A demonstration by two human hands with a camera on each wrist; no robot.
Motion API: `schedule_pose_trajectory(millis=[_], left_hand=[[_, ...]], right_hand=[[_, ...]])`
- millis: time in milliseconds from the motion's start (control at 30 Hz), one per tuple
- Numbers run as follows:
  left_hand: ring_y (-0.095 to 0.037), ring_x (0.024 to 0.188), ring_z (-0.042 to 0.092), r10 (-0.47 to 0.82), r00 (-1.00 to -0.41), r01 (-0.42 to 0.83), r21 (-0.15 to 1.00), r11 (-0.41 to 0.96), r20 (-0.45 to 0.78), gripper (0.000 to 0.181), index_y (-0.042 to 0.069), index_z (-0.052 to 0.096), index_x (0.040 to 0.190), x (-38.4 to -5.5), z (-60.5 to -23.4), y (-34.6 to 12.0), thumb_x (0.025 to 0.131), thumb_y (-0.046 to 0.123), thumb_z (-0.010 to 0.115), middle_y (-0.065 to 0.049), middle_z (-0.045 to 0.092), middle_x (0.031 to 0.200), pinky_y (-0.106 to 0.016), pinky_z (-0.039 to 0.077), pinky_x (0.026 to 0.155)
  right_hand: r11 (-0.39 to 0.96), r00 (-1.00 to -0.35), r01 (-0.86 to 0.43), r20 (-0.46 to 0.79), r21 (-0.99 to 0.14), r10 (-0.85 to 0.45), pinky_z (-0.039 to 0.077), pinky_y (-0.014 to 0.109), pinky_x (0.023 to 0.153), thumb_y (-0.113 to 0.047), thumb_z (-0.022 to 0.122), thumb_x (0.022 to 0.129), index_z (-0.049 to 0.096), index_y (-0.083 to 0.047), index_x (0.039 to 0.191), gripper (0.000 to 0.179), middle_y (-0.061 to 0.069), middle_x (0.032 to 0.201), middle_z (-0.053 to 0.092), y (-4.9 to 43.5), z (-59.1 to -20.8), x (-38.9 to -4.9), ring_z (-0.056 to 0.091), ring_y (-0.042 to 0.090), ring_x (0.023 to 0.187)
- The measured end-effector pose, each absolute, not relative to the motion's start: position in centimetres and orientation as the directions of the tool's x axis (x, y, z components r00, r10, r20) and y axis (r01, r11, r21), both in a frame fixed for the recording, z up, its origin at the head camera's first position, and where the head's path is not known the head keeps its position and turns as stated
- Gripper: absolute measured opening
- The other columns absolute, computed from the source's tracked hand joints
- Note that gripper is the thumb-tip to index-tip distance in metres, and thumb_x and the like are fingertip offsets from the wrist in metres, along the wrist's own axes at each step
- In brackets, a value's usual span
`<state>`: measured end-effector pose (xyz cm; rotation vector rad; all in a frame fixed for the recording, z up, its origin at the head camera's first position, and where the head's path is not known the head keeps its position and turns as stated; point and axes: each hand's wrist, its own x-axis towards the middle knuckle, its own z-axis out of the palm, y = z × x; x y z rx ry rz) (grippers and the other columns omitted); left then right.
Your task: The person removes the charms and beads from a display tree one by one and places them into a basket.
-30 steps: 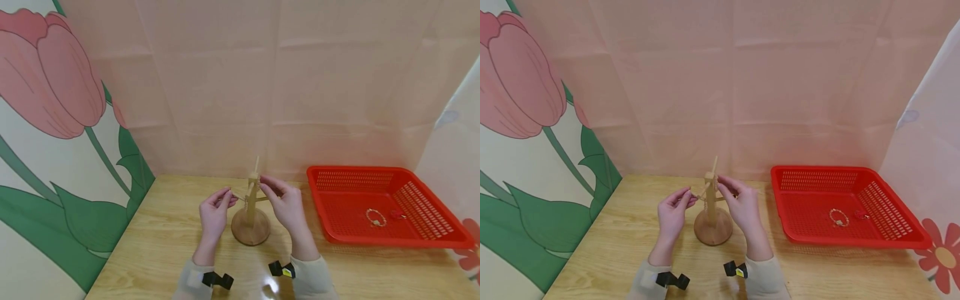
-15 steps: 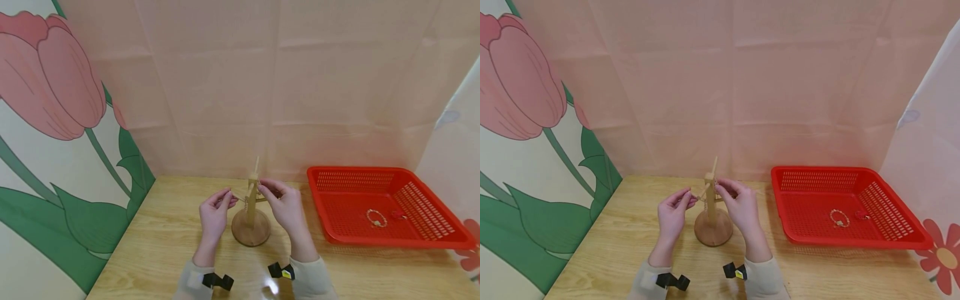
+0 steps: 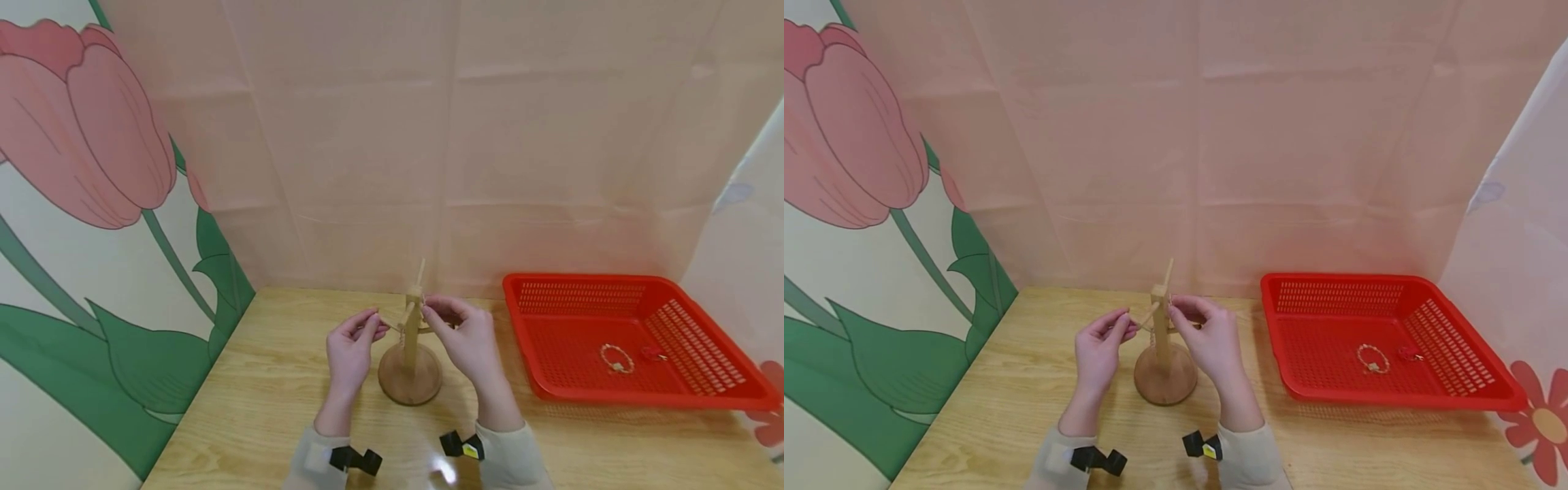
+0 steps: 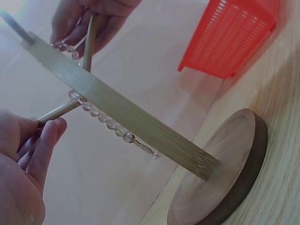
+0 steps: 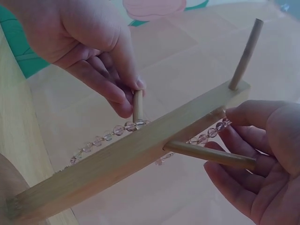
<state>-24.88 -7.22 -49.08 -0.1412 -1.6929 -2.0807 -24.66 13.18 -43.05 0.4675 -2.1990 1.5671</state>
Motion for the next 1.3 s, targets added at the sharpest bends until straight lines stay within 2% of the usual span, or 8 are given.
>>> schedule_pose_trajectory(millis=[133,300,367,500,733,1100,1300], left_hand=[[-0.017,0.080,0.079,-0.278,-0.895,0.398,0.905,-0.152,0.348,0.016,-0.012,0.076,0.112,-24.87,-48.98,-7.28,0.101,-0.001,0.073,-0.030,0.075,0.096,-0.035,0.070,0.078],[-0.015,0.079,0.079,-0.274,-0.895,0.403,0.901,-0.161,0.352,0.016,-0.014,0.075,0.113,-24.84,-48.90,-7.26,0.102,-0.002,0.071,-0.043,0.069,0.101,-0.034,0.070,0.078],[-0.015,0.079,0.079,-0.274,-0.895,0.405,0.899,-0.165,0.353,0.017,-0.015,0.074,0.113,-24.84,-48.93,-7.24,0.102,-0.002,0.071,-0.043,0.069,0.101,-0.034,0.070,0.079],[-0.016,0.079,0.079,-0.276,-0.896,0.400,0.902,-0.164,0.347,0.016,-0.015,0.074,0.113,-24.83,-48.98,-7.17,0.102,-0.003,0.071,-0.033,0.074,0.097,-0.034,0.070,0.079],[-0.014,0.079,0.078,-0.270,-0.898,0.399,0.900,-0.174,0.346,0.016,-0.014,0.075,0.113,-24.82,-49.00,-7.20,0.101,-0.004,0.071,-0.045,0.067,0.102,-0.033,0.070,0.078],[-0.015,0.079,0.078,-0.283,-0.893,0.404,0.900,-0.165,0.349,0.016,-0.013,0.075,0.113,-24.84,-48.99,-7.20,0.102,-0.002,0.072,-0.039,0.071,0.100,-0.033,0.070,0.078],[-0.015,0.080,0.079,-0.278,-0.895,0.402,0.901,-0.167,0.348,0.017,-0.013,0.075,0.113,-24.84,-48.89,-7.25,0.101,-0.002,0.072,-0.042,0.070,0.102,-0.033,0.070,0.078]], right_hand=[[0.315,-0.862,-0.494,0.504,-0.811,-0.053,0.069,0.036,0.085,-0.011,0.083,0.096,0.082,-0.006,0.110,0.014,0.002,0.102,0.081,13.16,-42.98,-24.52,0.077,0.016,0.090],[0.317,-0.859,-0.496,0.511,-0.808,-0.041,0.068,0.027,0.082,-0.015,0.083,0.097,0.083,-0.007,0.109,0.014,0.002,0.100,0.081,13.06,-42.95,-24.70,0.077,0.016,0.088],[0.311,-0.858,-0.496,0.513,-0.811,-0.031,0.067,0.024,0.080,-0.015,0.083,0.098,0.083,-0.007,0.108,0.013,0.003,0.098,0.081,13.03,-42.94,-24.88,0.076,0.017,0.086],[0.298,-0.859,-0.492,0.511,-0.818,-0.015,0.066,0.023,0.079,-0.015,0.082,0.098,0.083,-0.008,0.107,0.012,0.004,0.097,0.081,13.01,-42.85,-25.10,0.075,0.017,0.085],[0.298,-0.864,-0.483,0.503,-0.824,-0.012,0.065,0.019,0.078,-0.015,0.083,0.098,0.083,-0.008,0.107,0.012,0.002,0.094,0.080,12.97,-42.83,-25.11,0.074,0.017,0.082],[0.291,-0.863,-0.485,0.505,-0.825,-0.006,0.066,0.022,0.079,-0.014,0.082,0.098,0.082,-0.007,0.105,0.009,0.004,0.094,0.080,12.79,-42.92,-25.30,0.074,0.017,0.082],[0.282,-0.864,-0.484,0.503,-0.829,-0.005,0.067,0.027,0.080,-0.014,0.082,0.098,0.082,-0.008,0.104,0.009,0.004,0.094,0.080,12.68,-42.93,-25.30,0.074,0.017,0.083]])
